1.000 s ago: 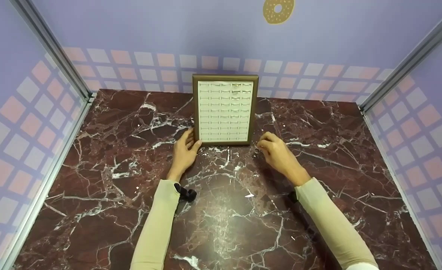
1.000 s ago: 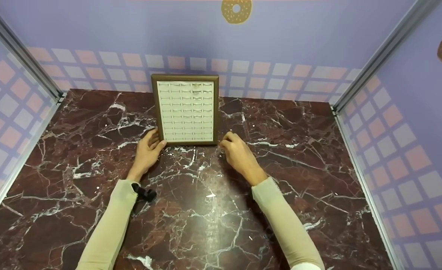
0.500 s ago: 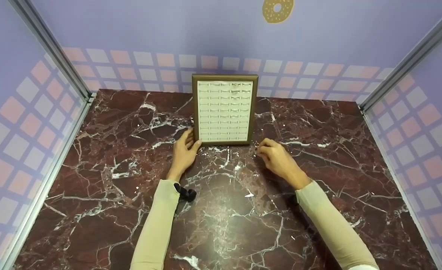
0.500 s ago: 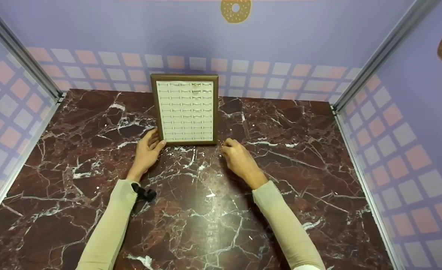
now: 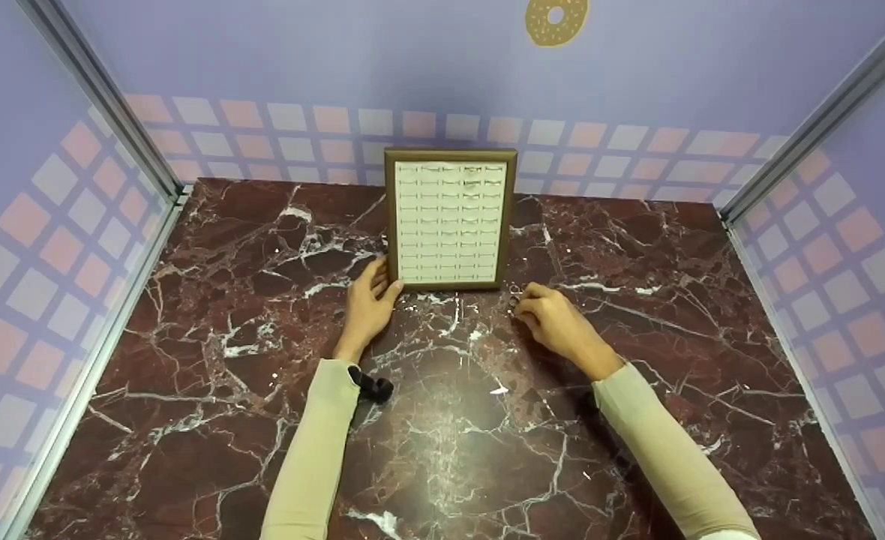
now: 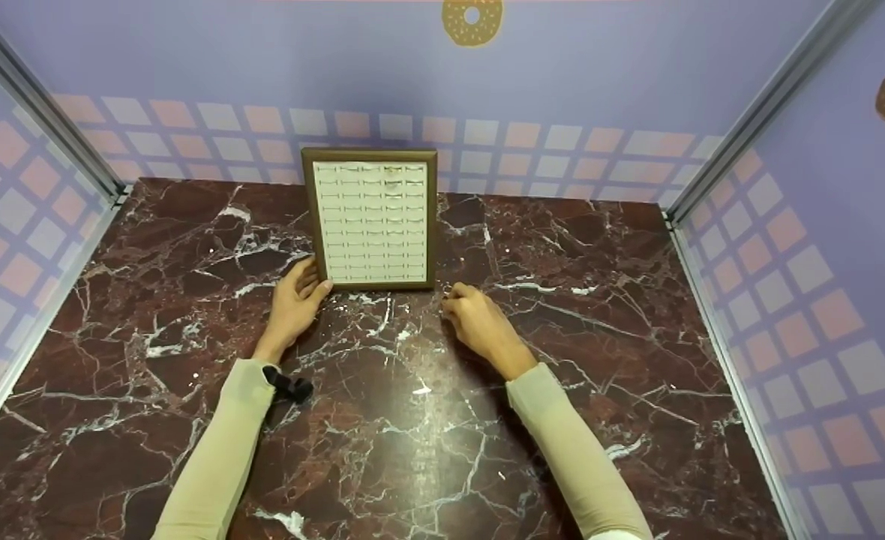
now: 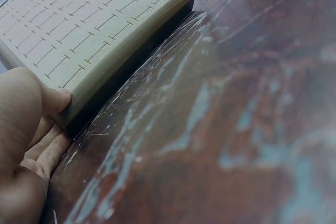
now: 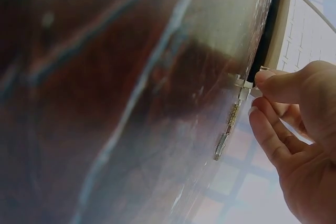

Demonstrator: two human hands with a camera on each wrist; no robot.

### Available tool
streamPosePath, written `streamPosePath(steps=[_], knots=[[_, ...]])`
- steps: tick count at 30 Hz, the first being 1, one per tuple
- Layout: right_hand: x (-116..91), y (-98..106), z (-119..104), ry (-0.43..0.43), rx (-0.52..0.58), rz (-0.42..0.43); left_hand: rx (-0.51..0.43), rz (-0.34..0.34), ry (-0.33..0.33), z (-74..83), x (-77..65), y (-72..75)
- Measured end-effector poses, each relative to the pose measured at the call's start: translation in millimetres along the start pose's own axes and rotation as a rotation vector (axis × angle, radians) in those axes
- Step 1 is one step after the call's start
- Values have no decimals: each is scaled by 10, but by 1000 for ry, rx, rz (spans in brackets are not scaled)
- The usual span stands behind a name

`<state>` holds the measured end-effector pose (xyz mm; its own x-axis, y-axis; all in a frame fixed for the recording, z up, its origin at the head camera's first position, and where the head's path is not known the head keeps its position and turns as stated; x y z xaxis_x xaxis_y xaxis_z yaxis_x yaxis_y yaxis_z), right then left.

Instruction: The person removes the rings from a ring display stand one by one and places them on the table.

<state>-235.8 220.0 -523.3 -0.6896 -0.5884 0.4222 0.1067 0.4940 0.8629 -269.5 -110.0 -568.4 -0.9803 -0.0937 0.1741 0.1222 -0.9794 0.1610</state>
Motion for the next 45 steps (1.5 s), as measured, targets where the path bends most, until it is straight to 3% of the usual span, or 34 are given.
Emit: streamPosePath(steps=[35, 45], knots=[[-6, -38, 6, -24, 47, -72, 11, 2, 0, -10, -13, -10], [107, 111, 9, -2, 42, 2, -2, 9, -9, -5, -9, -6]])
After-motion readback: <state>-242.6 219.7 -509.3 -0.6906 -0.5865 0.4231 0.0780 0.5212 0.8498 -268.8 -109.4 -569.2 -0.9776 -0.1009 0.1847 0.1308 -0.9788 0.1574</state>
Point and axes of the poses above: each hand's wrist, its own x-axis towards the middle knuckle, its own y-axis out of the back of the hand, z = x × y, the point moved 3 cm from there along x, towards the middle knuckle, and after that the axes turned 2 degrees about z, right-handed, at the moved point
